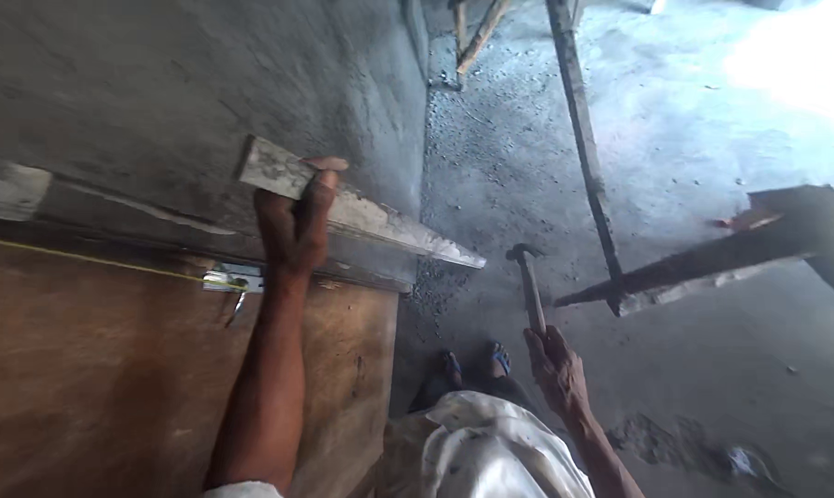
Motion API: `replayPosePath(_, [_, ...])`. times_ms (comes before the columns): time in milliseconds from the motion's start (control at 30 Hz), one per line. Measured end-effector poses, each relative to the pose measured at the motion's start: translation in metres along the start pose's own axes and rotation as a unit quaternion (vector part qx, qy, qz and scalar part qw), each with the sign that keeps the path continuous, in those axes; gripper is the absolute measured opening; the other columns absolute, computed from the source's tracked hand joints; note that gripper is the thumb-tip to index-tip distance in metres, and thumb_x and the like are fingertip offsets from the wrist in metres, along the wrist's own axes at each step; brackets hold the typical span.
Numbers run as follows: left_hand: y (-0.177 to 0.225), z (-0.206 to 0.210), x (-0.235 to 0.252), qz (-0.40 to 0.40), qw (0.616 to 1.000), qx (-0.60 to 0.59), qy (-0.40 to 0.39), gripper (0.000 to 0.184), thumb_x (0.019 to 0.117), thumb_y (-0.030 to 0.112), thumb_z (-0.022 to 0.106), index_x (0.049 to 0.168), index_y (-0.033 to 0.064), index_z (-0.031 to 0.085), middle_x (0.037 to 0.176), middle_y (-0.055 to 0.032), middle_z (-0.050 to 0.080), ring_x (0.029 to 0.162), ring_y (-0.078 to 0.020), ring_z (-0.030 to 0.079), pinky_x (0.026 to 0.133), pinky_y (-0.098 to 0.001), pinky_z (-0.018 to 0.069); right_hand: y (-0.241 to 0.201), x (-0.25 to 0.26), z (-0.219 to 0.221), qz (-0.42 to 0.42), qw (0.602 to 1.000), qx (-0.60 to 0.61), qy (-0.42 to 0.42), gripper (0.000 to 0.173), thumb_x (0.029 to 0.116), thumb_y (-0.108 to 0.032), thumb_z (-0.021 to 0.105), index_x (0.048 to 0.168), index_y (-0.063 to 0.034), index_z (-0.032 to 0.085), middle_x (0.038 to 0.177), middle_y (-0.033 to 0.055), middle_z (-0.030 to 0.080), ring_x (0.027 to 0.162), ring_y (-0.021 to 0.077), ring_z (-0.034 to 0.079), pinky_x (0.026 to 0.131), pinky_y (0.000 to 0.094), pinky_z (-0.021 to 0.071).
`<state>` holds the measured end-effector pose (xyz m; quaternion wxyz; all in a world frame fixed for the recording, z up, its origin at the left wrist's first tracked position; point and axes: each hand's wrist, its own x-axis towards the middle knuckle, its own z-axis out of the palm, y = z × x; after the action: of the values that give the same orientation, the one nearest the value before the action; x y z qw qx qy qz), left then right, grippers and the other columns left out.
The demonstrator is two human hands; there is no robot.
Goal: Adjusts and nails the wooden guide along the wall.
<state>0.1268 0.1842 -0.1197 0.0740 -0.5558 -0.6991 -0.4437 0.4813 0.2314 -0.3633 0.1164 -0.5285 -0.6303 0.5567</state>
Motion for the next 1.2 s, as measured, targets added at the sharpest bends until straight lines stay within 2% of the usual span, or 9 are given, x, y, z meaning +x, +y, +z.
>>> replayPosePath(100, [0.006, 0.019, 0.020, -0.040, 0.998, 0.023, 0.045, 0.027, 0.1069, 0.022, 0.050, 0.097, 0.0052, 0.070, 0.086, 0.0049, 0.071, 0.081, 0.0038, 0.067, 0.079, -0.0210, 0.0580, -0.038, 0.008, 0.004, -0.143, 0.986, -0.023, 0.078, 0.042, 0.1026, -0.042, 0.053, 0.107, -0.0011, 0.063, 0.064, 0.0010, 0.054, 0.052, 0.0125, 0.055, 0.051, 0.0342, 0.0479])
replayPosePath(267, [0.006, 0.042, 0.049, -0.068, 0.991, 0.098, 0.061, 0.037, 0.1071, 0.031, 0.049, 0.088, 0.0069, 0.069, 0.073, 0.0041, 0.064, 0.068, 0.0021, 0.063, 0.067, -0.0211, 0.0536, -0.123, 0.028, 0.031, -0.208, 0.940, 0.242, 0.121, 0.033, 0.1023, -0.022, 0.053, 0.118, 0.0071, 0.046, 0.073, -0.0007, 0.056, 0.052, 0.0063, 0.056, 0.049, 0.0281, 0.0542])
replayPosePath(433, [0.033, 0.080, 0.086, -0.168, 0.967, 0.189, 0.044, 0.048, 0.1064, 0.041, 0.047, 0.084, 0.0025, 0.065, 0.070, -0.0067, 0.062, 0.068, -0.0189, 0.064, 0.068, -0.0439, 0.0520, -0.178, 0.063, 0.044, -0.178, 0.979, 0.010, -0.102, 0.034, 0.1034, -0.026, 0.054, 0.124, 0.0018, 0.055, 0.082, 0.0096, 0.065, 0.072, 0.0221, 0.066, 0.071, 0.0426, 0.0561])
replayPosePath(600, [-0.004, 0.067, 0.106, -0.187, 0.954, 0.230, 0.053, 0.047, 0.1071, 0.037, 0.045, 0.079, 0.0030, 0.059, 0.070, -0.0072, 0.057, 0.071, -0.0213, 0.061, 0.071, -0.0444, 0.0486, -0.188, 0.076, 0.066, -0.143, 0.924, 0.351, 0.045, 0.014, 0.1030, -0.010, 0.049, 0.111, 0.0009, 0.044, 0.058, -0.0007, 0.048, 0.040, 0.0102, 0.050, 0.040, 0.0298, 0.0516])
replayPosePath(733, [-0.002, 0.073, 0.123, -0.201, 0.954, 0.223, 0.002, 0.050, 0.1074, 0.039, 0.045, 0.088, -0.0011, 0.066, 0.078, -0.0136, 0.065, 0.078, -0.0266, 0.067, 0.075, -0.0490, 0.0523, -0.180, 0.085, 0.056, -0.142, 0.983, 0.015, -0.119, 0.031, 0.0994, -0.020, 0.057, 0.122, 0.0017, 0.056, 0.082, 0.0079, 0.063, 0.070, 0.0191, 0.063, 0.069, 0.0400, 0.0544])
replayPosePath(867, [-0.038, 0.062, 0.132, -0.199, 0.955, 0.218, 0.022, 0.049, 0.1073, 0.039, 0.045, 0.088, -0.0029, 0.063, 0.080, -0.0145, 0.062, 0.081, -0.0258, 0.064, 0.080, -0.0472, 0.0495, -0.175, 0.100, 0.095, -0.094, 0.982, 0.161, 0.015, 0.025, 0.0991, -0.015, 0.058, 0.114, 0.0045, 0.053, 0.072, 0.0044, 0.057, 0.054, 0.0129, 0.059, 0.054, 0.0334, 0.0556])
replayPosePath(967, [-0.045, 0.065, 0.139, -0.204, 0.956, 0.209, 0.019, 0.045, 0.1063, 0.039, 0.046, 0.090, 0.0004, 0.063, 0.079, -0.0103, 0.062, 0.079, -0.0220, 0.064, 0.078, -0.0446, 0.0494, -0.168, 0.112, 0.098, -0.028, 0.992, 0.026, -0.119, 0.030, 0.1004, -0.015, 0.057, 0.125, 0.0018, 0.055, 0.087, 0.0116, 0.063, 0.070, 0.0209, 0.063, 0.069, 0.0409, 0.0546])
replayPosePath(1067, [-0.068, 0.054, 0.144, -0.215, 0.955, 0.204, 0.007, 0.048, 0.1071, 0.040, 0.045, 0.102, -0.0015, 0.068, 0.089, -0.0139, 0.066, 0.086, -0.0225, 0.066, 0.084, -0.0441, 0.0509, -0.153, 0.126, 0.115, 0.018, 0.990, 0.125, -0.062, 0.025, 0.1016, -0.018, 0.058, 0.116, 0.0016, 0.056, 0.077, 0.0065, 0.058, 0.054, 0.0139, 0.056, 0.053, 0.0334, 0.0530])
replayPosePath(1200, [-0.070, 0.055, 0.142, -0.199, 0.957, 0.209, 0.001, 0.047, 0.1069, 0.039, 0.044, 0.109, -0.0018, 0.068, 0.095, -0.0148, 0.068, 0.091, -0.0210, 0.066, 0.087, -0.0405, 0.0497, -0.147, 0.135, 0.119, 0.055, 0.986, -0.048, -0.152, 0.036, 0.1015, -0.017, 0.057, 0.131, 0.0024, 0.053, 0.102, 0.0191, 0.067, 0.087, 0.0285, 0.068, 0.082, 0.0478, 0.0551])
